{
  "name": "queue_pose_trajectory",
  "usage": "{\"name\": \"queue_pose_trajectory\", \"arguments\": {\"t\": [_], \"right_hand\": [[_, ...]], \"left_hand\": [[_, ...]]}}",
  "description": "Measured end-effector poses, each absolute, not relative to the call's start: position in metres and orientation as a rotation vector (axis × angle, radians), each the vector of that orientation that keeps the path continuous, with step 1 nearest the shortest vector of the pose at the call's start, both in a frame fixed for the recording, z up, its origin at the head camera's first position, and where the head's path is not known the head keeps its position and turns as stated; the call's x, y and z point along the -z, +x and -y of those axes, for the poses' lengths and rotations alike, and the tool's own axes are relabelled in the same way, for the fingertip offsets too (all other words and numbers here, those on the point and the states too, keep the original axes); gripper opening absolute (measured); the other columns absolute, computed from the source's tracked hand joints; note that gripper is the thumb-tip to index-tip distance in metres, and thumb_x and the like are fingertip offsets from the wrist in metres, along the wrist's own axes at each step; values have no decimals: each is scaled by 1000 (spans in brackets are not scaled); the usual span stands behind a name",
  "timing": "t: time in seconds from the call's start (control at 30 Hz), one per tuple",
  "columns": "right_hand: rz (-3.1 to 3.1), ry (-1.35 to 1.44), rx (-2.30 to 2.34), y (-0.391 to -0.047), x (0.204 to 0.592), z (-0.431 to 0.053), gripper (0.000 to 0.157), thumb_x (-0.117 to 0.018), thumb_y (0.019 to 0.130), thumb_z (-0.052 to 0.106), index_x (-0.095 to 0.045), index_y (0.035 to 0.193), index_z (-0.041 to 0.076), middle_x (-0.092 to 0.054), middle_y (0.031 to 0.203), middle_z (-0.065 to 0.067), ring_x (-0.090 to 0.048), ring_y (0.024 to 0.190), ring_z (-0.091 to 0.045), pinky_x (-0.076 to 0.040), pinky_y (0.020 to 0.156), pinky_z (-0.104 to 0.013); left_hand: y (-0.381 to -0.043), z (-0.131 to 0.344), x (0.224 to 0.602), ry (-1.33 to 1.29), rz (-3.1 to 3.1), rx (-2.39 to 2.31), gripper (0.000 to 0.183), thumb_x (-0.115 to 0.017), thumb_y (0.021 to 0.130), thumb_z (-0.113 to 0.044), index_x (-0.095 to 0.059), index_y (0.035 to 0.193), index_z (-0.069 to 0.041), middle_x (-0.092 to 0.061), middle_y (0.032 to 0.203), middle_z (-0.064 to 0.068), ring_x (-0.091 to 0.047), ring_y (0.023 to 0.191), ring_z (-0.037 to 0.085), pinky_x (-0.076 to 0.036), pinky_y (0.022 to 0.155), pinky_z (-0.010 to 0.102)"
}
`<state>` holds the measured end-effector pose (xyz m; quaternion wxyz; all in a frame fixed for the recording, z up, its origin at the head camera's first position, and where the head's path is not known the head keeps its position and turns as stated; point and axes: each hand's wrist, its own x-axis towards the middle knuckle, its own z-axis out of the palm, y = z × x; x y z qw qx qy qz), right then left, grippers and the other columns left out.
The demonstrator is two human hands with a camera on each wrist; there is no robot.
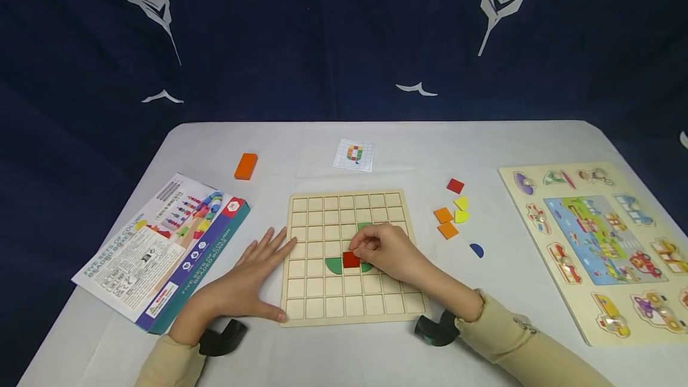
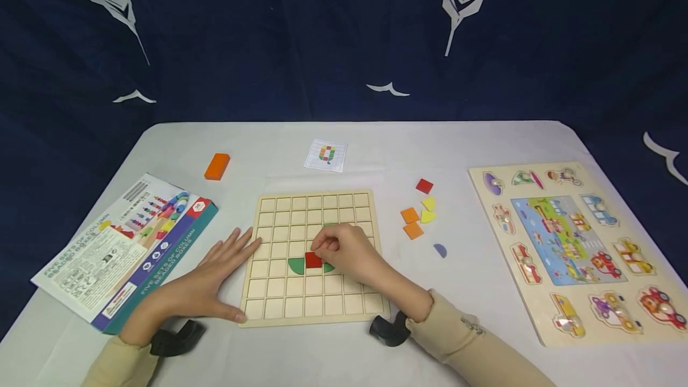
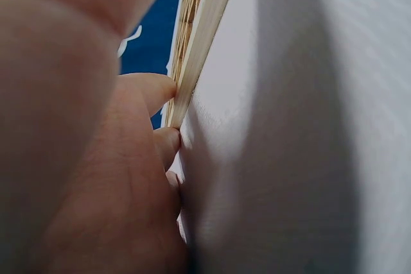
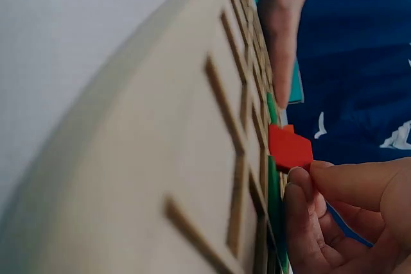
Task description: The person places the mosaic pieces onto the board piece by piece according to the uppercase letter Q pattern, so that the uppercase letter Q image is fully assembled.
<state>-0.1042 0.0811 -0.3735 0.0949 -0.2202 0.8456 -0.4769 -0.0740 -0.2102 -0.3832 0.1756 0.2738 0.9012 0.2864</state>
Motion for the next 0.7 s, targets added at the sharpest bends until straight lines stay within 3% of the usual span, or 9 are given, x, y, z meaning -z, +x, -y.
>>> {"name": "queue_pose_trajectory", "arguments": {"t": [0.4, 0.7], "right_hand": [[-2660, -756, 1251, -98, 372, -78, 14, -71, 79, -2, -68, 74, 11, -56, 68, 10, -51, 62, -5, -47, 57, -22], [-2606, -692, 1348, -108, 364, -105, 10, -68, 84, 2, -72, 92, 7, -64, 85, 3, -56, 71, -12, -49, 63, -25]], "left_hand": [[-74, 210, 383, 793, -2559, -808, 124, -85, 56, -49, -17, 150, -9, -2, 155, 10, 11, 139, 29, 5, 107, 51], [-74, 210, 384, 782, -2561, -805, 123, -86, 56, -49, -16, 151, -11, -1, 155, 9, 11, 139, 28, 5, 107, 51]]}}
